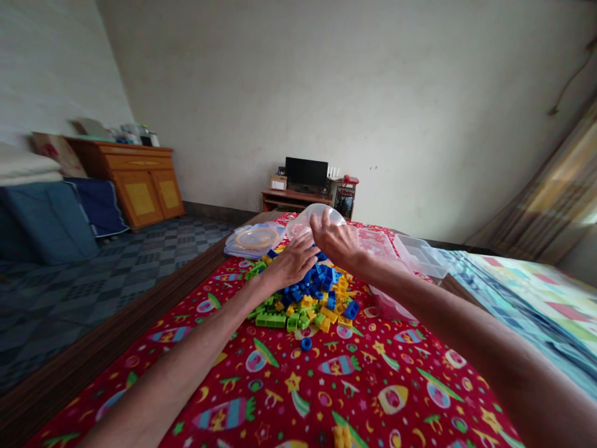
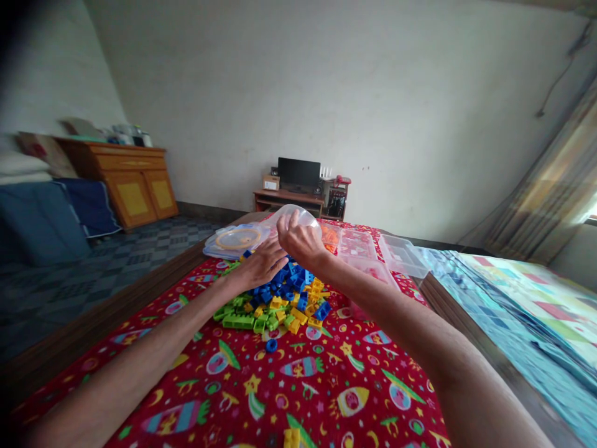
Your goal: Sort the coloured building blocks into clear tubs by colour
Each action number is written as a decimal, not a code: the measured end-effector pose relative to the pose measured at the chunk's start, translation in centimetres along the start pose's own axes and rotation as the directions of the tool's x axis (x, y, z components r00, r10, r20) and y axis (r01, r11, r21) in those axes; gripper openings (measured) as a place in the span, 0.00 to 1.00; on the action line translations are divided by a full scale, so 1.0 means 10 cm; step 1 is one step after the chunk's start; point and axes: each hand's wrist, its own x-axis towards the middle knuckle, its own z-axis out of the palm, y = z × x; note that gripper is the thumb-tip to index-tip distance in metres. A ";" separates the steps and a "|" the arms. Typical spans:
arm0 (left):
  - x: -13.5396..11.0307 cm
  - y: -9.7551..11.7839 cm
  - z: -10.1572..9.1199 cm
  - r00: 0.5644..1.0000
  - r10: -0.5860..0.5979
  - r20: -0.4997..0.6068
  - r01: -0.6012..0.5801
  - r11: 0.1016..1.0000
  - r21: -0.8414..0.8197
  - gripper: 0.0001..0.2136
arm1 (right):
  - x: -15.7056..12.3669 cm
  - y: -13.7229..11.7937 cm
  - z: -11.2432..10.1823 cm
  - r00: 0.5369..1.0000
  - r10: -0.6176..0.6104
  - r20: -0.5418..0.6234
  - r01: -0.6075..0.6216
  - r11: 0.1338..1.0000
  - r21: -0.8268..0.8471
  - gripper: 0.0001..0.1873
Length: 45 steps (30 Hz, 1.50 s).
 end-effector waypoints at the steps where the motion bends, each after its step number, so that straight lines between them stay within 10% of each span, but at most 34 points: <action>1: 0.00 0.01 0.03 1.000 -0.004 0.014 0.004 1.000 0.016 0.16 | -0.01 -0.02 -0.01 1.000 -0.019 -0.004 0.019 1.000 -0.007 0.28; 21: 0.01 -0.01 0.09 0.991 -0.066 0.118 0.070 0.997 -0.032 0.15 | 0.01 0.37 0.12 0.989 0.147 0.021 -0.147 0.989 0.020 0.31; 36: 0.07 -0.03 -0.16 0.991 -0.115 -0.067 0.108 0.989 -0.098 0.17 | -0.07 0.34 0.03 0.991 0.135 -0.001 -0.134 0.989 0.053 0.31; 45: 0.04 -0.14 -0.16 0.984 -0.168 -0.063 0.163 0.984 -0.072 0.20 | -0.44 1.13 0.06 0.812 0.578 -0.081 -0.525 0.784 0.331 0.26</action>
